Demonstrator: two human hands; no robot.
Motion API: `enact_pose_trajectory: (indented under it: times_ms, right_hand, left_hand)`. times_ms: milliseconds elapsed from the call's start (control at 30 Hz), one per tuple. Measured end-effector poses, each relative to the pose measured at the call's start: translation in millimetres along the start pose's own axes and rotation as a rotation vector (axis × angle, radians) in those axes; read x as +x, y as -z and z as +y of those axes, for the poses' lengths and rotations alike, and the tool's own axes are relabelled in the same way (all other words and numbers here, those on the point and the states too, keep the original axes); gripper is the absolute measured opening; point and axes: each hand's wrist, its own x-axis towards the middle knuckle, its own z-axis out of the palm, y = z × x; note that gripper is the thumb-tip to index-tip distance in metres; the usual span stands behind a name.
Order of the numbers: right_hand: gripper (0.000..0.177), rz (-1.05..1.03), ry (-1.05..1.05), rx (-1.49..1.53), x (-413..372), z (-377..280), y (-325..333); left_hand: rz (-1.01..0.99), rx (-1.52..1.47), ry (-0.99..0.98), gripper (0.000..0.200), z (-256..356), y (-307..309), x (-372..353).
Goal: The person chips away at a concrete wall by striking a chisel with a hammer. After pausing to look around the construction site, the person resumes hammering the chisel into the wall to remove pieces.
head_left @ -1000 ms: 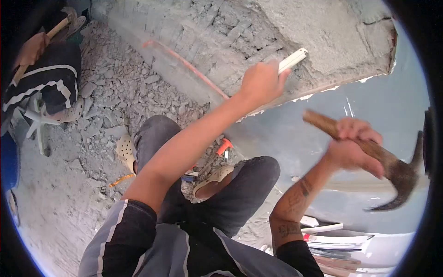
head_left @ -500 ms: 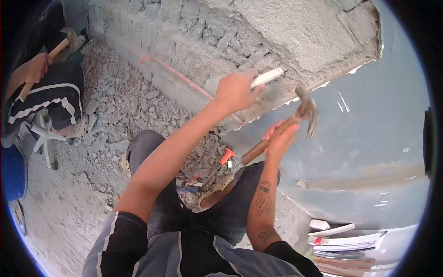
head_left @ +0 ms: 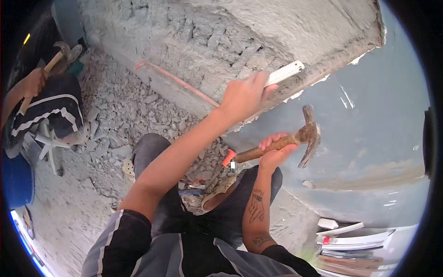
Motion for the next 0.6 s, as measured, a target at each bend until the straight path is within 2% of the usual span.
enact_pose_trajectory:
  times_ms: [167,233,267,333,400,467,500,567,600]
  right_hand:
    - [0.078,-0.072,0.140,-0.103,-4.0,-36.8,-11.0]
    - [0.078,-0.051,0.355,-0.313,-8.4,-66.4,-26.5]
    - [0.078,-0.051,0.346,-0.322,-8.8,-73.8,-29.8]
    - [0.075,-0.138,0.526,-0.293,1.3,-83.1,-35.6]
    - [0.069,-0.169,0.257,0.061,30.6,-74.7,-26.7]
    - [0.064,-0.136,0.247,-1.101,44.2,-75.5,-40.3]
    - [0.064,-0.125,0.246,-1.103,37.1,-86.9,-46.7]
    - [0.062,-0.094,-0.071,-0.776,21.2,-122.2,-61.3]
    - [0.062,-0.086,-0.074,-0.785,12.2,-131.7,-58.7]
  left_hand:
    - [-0.047,-0.032,0.081,0.029,-2.6,-8.6,-3.4]
    - [-0.072,-0.074,0.122,0.028,-1.1,-7.9,-3.4]
    - [-0.077,-0.077,0.133,0.028,-0.7,-7.9,-4.6]
    - [-0.061,-0.130,0.116,0.029,-3.4,-10.1,-3.1]
    - [-0.036,-0.137,0.116,0.029,-4.9,-15.5,-4.9]
    - [-0.016,-0.144,0.099,0.029,-4.4,-13.9,-5.3]
    - [-0.050,-0.147,0.134,0.029,-3.8,-11.2,-4.4]
    - [-0.074,-0.157,0.177,0.029,-1.7,-8.2,-2.3]
    - [-0.090,-0.167,0.186,0.029,0.2,-6.5,-3.6]
